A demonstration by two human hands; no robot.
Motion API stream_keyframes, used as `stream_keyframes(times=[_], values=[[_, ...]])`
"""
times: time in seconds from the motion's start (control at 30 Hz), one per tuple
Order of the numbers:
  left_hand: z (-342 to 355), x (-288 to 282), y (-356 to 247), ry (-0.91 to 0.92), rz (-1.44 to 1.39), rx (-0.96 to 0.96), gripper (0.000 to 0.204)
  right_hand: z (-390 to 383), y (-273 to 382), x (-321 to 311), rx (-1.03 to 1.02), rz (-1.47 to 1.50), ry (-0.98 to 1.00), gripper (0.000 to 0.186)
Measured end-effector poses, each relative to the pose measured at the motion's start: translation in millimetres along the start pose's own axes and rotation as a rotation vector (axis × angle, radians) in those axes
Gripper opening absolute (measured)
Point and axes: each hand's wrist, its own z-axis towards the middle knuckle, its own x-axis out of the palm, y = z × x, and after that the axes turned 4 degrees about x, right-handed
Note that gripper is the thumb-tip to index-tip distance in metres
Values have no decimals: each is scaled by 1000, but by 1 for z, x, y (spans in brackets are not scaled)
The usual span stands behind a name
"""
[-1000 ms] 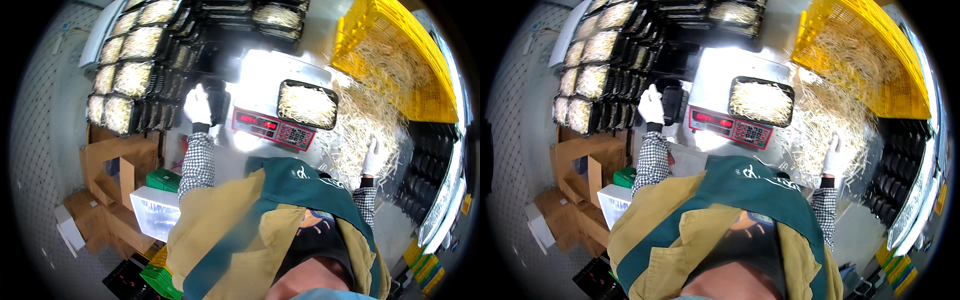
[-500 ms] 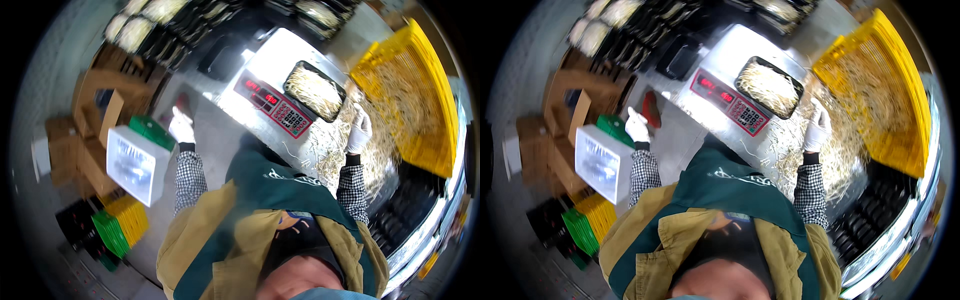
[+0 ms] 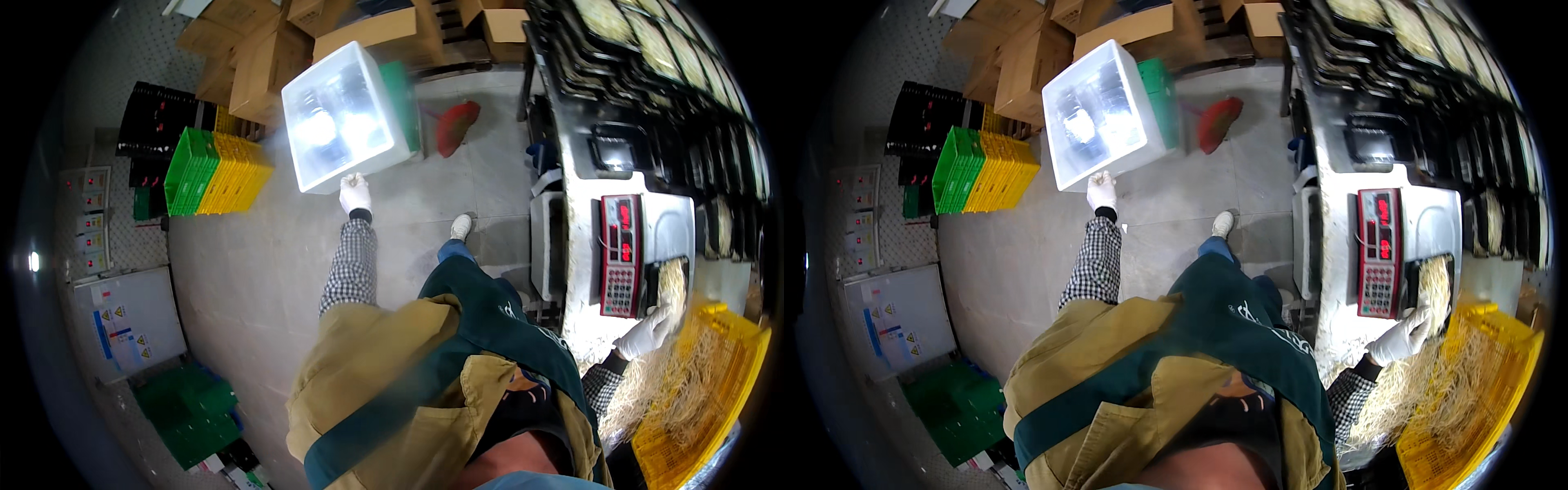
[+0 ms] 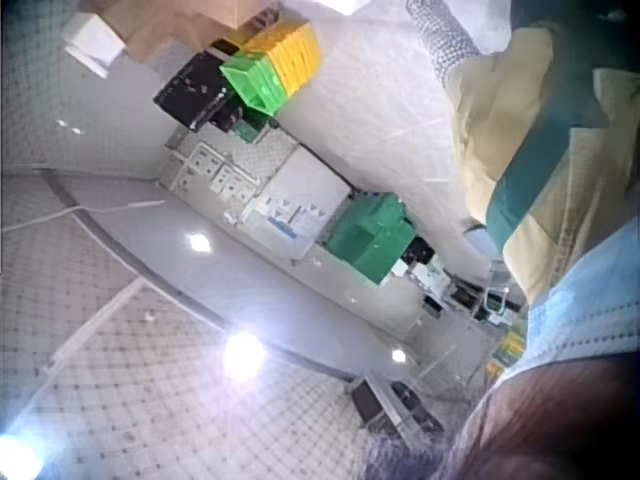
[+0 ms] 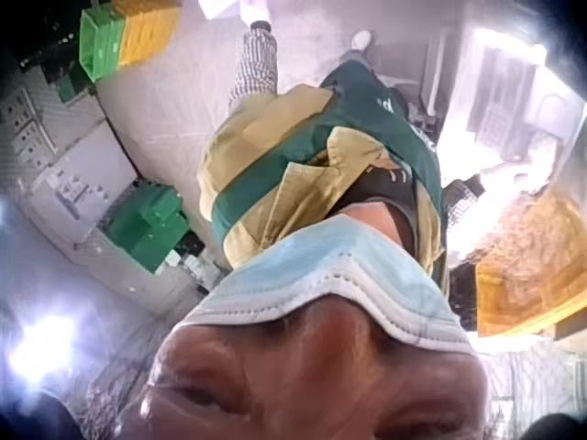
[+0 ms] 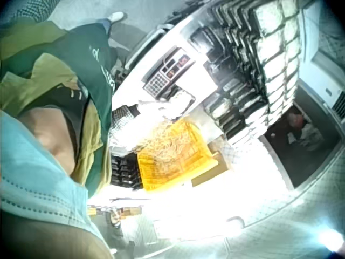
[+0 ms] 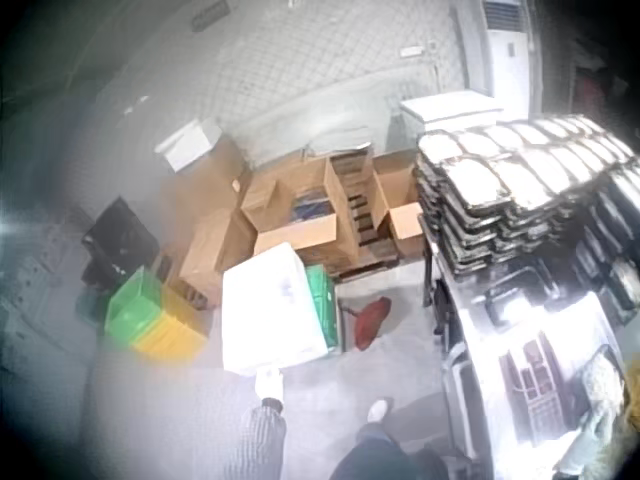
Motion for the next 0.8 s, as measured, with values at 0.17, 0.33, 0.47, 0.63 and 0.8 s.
stream_keyframes(times=[0.17, 0.33, 0.47, 0.63, 0.8], values=[[188, 63, 93, 81, 166, -11, 21, -69, 31, 97, 112, 56, 208, 32], [329, 152, 194, 895, 1382, 457, 30, -125, 53, 179, -39, -113, 454, 24], [372, 187, 258, 1134, 1644, 529, 35, -136, 58, 215, -55, -203, 602, 22], [316, 236, 177, 597, 618, -318, 37, -159, 79, 222, 10, -348, 532, 23], [325, 189, 195, 391, 48, -384, 36, -148, 82, 234, 36, -317, 592, 21]])
